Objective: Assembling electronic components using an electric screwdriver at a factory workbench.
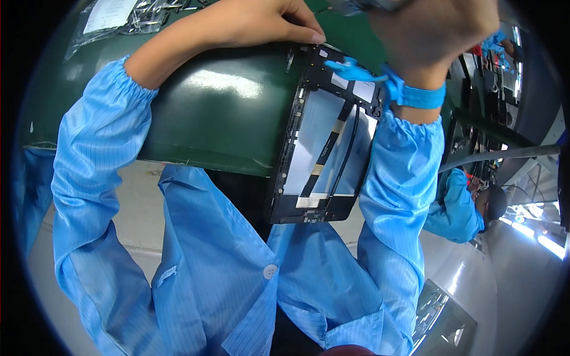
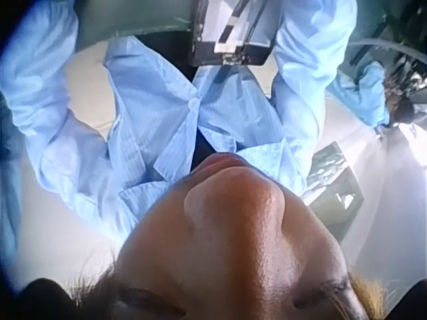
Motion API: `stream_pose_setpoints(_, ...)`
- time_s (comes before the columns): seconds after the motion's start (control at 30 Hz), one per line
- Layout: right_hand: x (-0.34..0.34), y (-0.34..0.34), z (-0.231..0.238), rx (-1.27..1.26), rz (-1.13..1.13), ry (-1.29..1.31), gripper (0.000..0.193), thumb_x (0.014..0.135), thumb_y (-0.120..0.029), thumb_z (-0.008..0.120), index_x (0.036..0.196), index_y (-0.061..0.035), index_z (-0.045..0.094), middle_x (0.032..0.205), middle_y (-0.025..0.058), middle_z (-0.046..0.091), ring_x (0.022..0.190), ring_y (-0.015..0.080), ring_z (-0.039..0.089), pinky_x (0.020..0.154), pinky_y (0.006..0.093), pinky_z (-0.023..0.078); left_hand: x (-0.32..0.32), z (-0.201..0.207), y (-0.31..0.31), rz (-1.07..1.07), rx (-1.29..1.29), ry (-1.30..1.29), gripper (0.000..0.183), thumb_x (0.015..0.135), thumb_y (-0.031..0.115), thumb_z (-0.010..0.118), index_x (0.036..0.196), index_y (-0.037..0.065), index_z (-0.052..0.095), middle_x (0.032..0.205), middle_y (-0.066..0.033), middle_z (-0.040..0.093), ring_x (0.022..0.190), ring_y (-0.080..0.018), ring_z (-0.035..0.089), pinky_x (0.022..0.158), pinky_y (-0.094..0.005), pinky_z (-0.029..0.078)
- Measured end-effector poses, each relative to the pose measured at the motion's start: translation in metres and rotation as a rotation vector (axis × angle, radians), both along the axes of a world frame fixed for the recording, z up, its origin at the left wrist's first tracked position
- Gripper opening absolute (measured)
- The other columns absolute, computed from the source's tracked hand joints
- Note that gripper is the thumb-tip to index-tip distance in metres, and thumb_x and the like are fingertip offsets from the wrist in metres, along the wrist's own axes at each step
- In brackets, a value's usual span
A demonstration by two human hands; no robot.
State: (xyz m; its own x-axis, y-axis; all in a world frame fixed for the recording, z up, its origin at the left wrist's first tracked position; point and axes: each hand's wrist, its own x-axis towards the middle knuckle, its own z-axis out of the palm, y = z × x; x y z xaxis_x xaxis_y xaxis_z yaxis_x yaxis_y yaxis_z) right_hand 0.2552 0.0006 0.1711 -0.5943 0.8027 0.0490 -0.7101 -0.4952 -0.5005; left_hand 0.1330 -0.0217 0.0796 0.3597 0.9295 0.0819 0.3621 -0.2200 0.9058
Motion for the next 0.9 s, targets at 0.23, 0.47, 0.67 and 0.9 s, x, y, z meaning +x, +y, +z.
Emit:
stream_pose_setpoints(0.23, 0.051, 0.038, -0.049, 0.819, -0.195, -0.506, 0.037, 0.096, -0.032, 0.045, 0.099, 0.0010, 0.061, 0.051, -0.0032, 0.027, 0.043, 0.0099, 0.031, 0.046, 0.0292, 0.034, 0.010, -0.033, 0.005, -0.011, 0.692, 0.014, 0.026, 0.092, 0.025, 0.065, 0.097, 0.000, 0.072, 0.081, -0.0172, 0.071, 0.067, -0.0230, 0.065, 0.066, -0.0343, 0.050)
stream_pose_setpoints(0.47, 0.064, 0.036, -0.068, 0.850, -0.245, -0.499, 0.036, 0.097, -0.032, 0.043, 0.103, 0.0009, 0.057, 0.053, -0.0024, 0.029, 0.042, 0.0103, 0.033, 0.043, 0.0301, 0.034, 0.005, -0.010, 0.004, -0.015, 0.086, -0.061, 0.023, 0.086, 0.019, 0.067, 0.098, 0.000, 0.073, 0.079, -0.0180, 0.070, 0.064, -0.0213, 0.065, 0.064, -0.0336, 0.051)
stream_pose_setpoints(0.67, 0.067, 0.044, -0.078, 0.844, -0.260, -0.453, 0.037, 0.096, -0.033, 0.044, 0.102, 0.0005, 0.058, 0.052, -0.0024, 0.027, 0.041, 0.0104, 0.032, 0.043, 0.0305, 0.034, 0.005, -0.016, 0.005, 0.019, 0.075, -0.064, 0.023, 0.085, 0.019, 0.067, 0.097, 0.000, 0.072, 0.078, -0.0186, 0.070, 0.064, -0.0215, 0.066, 0.064, -0.0332, 0.051)
stream_pose_setpoints(0.9, 0.059, 0.042, -0.081, 0.870, -0.273, -0.521, 0.037, 0.095, -0.034, 0.043, 0.097, 0.0001, 0.058, 0.052, -0.0021, 0.028, 0.041, 0.0105, 0.031, 0.043, 0.0309, 0.034, 0.002, -0.016, 0.004, 0.024, 0.040, -0.084, 0.025, 0.084, 0.018, 0.066, 0.098, -0.002, 0.072, 0.077, -0.0206, 0.069, 0.063, -0.0220, 0.066, 0.064, -0.0332, 0.051)
